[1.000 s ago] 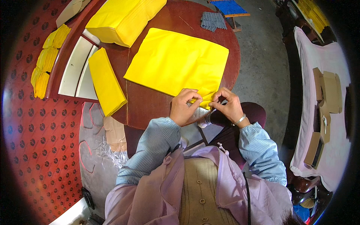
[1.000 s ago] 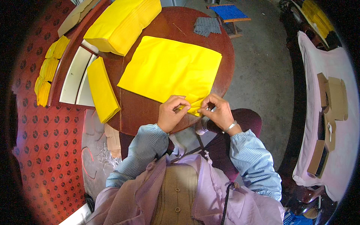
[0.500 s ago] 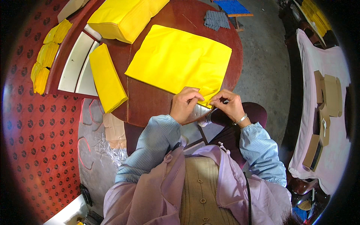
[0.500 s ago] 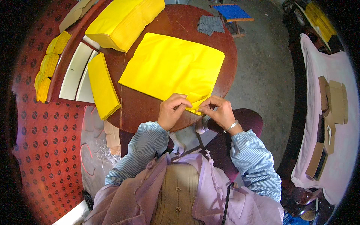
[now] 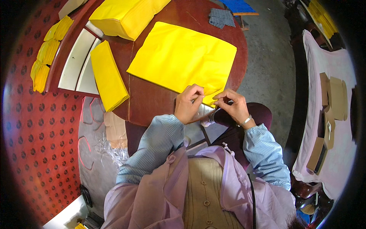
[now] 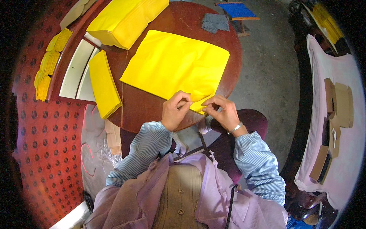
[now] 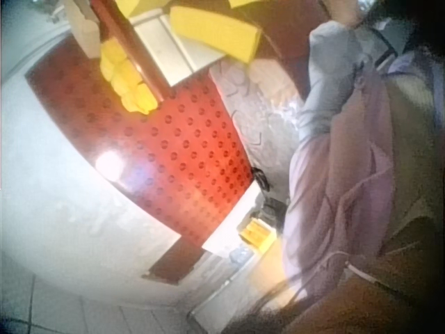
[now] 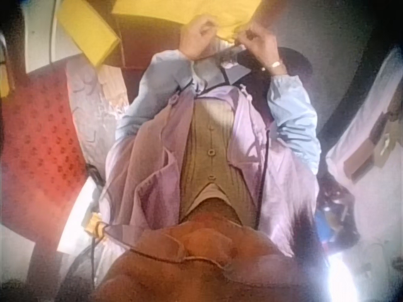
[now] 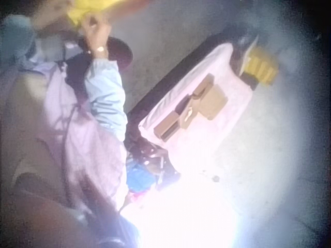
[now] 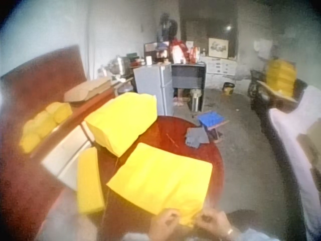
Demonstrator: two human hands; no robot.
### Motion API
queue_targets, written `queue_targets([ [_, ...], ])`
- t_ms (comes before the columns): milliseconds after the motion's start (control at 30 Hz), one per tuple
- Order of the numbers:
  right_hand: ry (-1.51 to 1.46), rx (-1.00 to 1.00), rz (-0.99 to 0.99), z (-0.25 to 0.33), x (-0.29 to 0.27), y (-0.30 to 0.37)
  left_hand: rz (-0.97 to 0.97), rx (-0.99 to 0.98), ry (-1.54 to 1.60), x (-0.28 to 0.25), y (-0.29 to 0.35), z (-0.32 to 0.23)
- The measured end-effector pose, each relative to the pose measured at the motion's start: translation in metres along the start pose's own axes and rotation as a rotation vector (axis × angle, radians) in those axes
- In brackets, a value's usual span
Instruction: The person folds yellow paper sheets by hand on a table, aligning edges and pressing creases. They repeatedly fold, stack, and handle the sheets, occasionally picking up and placing down folded stacks.
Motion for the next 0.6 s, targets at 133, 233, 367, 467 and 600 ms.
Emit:
queue_targets([
  [133, 0.054, -0.008, 0.014, 0.003, -0.001, 0.000, -0.009, -0.040, 0.127, 0.000, 0.000, 0.007],
  [233, 0.018, 0.045, 0.016, -0.002, -0.001, -0.001, 0.072, 0.081, -0.102, -0.002, -0.002, -0.004],
  [367, -0.001, 0.054, 0.011, -0.004, 0.000, -0.002, 0.064, 0.160, -0.137, -0.005, -0.003, -0.016],
  [467, -0.016, 0.058, 0.006, -0.005, 0.000, -0.002, 0.065, 0.216, -0.175, -0.003, -0.003, -0.024],
  [600, -0.034, 0.075, 0.008, -0.006, 0.000, -0.002, 0.045, 0.176, -0.194, -0.001, -0.003, -0.021],
])
Point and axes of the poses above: each hand's wrist, its own y-axis away from the middle knuckle, its own x-axis out of the palm, z = x × y, the point moved 9 cm from there along -y, towards the middle knuckle, and after that the axes turned 6 degrees about x, right-handed, at the moved point
